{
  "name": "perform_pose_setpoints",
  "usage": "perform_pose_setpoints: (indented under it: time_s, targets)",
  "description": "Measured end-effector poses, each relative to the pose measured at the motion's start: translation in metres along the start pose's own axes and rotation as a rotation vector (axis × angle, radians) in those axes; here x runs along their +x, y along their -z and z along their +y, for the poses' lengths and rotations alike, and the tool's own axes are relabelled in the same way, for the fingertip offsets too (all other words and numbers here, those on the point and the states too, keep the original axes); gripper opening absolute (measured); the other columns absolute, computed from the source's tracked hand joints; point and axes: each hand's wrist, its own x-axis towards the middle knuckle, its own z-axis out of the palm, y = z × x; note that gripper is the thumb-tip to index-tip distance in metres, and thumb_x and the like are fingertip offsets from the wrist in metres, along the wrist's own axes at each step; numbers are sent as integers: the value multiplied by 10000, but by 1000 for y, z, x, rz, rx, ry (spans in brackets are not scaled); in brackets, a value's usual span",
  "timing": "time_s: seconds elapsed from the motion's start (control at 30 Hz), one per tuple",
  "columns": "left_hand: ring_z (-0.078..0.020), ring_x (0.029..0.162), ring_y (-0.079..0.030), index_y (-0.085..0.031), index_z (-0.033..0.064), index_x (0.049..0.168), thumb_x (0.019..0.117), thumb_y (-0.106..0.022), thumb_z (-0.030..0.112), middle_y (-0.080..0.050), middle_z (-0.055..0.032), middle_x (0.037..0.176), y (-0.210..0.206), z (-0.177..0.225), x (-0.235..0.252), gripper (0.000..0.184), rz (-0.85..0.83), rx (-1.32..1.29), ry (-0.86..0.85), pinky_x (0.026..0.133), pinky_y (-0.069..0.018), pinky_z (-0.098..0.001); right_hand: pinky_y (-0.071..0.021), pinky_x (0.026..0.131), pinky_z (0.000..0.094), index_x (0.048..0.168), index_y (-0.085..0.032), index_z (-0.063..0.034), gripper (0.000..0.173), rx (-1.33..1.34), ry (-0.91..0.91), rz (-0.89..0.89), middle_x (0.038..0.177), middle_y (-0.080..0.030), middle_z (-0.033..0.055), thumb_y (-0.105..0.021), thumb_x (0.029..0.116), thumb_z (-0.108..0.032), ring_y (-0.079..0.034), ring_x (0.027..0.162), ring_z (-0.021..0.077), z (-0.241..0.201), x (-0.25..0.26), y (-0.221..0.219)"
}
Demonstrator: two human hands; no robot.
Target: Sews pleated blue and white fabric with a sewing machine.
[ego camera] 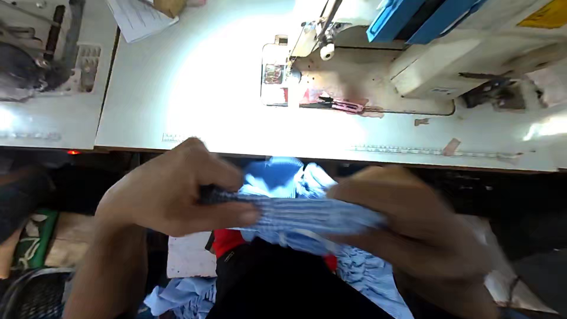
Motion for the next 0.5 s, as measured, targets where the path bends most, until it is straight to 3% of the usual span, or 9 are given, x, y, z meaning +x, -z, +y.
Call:
perform_pose_setpoints:
  time_s: [0.07,0.13,0.17,0.27,0.33,0.37,0.4,0.43,0.5]
  targets:
    - [45,549,-537,-625,178,677,975,-663,442,-573,124,597,-11,-40,-48,400,2,-258,94,508,-457,-147,-539,793,163,976,-685,-143,206,77,1,132,883,-680,-90,-591,1044,-314,-637,863,-33,-5,-41,25]
    - [-3,777,-668,-675,190,803,960,-689,472,-679,113,765,-20,-62,-90,323,37,-382,193,871,-597,-287,-548,742,188,943,-704,-158,199,171,13,272,857,-690,-85,-613,1021,-317,-658,824,10,-2,-68,33]
    - [-14,878,-698,-710,190,902,965,-701,427,-723,107,871,-20,-66,-104,245,68,-394,233,924,-598,-293,-538,716,187,931,-697,-140,204,222,12,285,831,-674,-70,-617,1018,-307,-649,795,18,0,-72,30]
    - [64,723,-626,-723,219,978,964,-704,320,-688,141,839,-5,-41,-102,104,269,-43,325,632,-535,-126,-524,778,173,1031,-671,-141,264,47,-137,17,904,-663,-52,-603,1033,-396,-625,873,-10,14,-58,12]
    - [56,737,-614,-727,190,1012,971,-686,311,-684,121,873,19,-14,-67,134,284,289,237,652,-532,-138,-583,817,395,1245,-658,-99,601,-186,-213,-150,1119,-702,76,-694,903,-591,-669,1017,188,32,-24,-19]
    - [36,752,-604,-738,168,1001,981,-660,319,-675,94,867,26,-3,-41,171,262,427,174,669,-516,-169,-586,886,448,1365,-601,-68,814,-193,-250,-136,1246,-682,109,-759,809,-641,-664,1113,225,37,-3,-37]
    - [-13,767,-602,-756,140,974,982,-640,311,-669,45,859,28,3,-11,207,238,531,104,677,-495,-218,-577,949,407,1432,-535,-43,905,-117,-254,-79,1293,-661,99,-809,778,-604,-647,1165,182,41,20,-50]
    - [-73,810,-607,-764,114,977,991,-628,302,-664,-8,885,29,3,18,233,199,588,37,702,-484,-261,-586,941,321,1420,-535,-33,823,24,-239,0,1240,-684,59,-846,801,-476,-659,1121,100,45,40,-59]
    - [-108,883,-598,-739,103,1042,1005,-616,365,-639,-40,967,29,-10,48,292,126,581,20,753,-487,-267,-609,763,216,1162,-674,-64,293,186,-246,171,960,-732,-23,-771,917,-193,-694,871,3,49,61,-59]
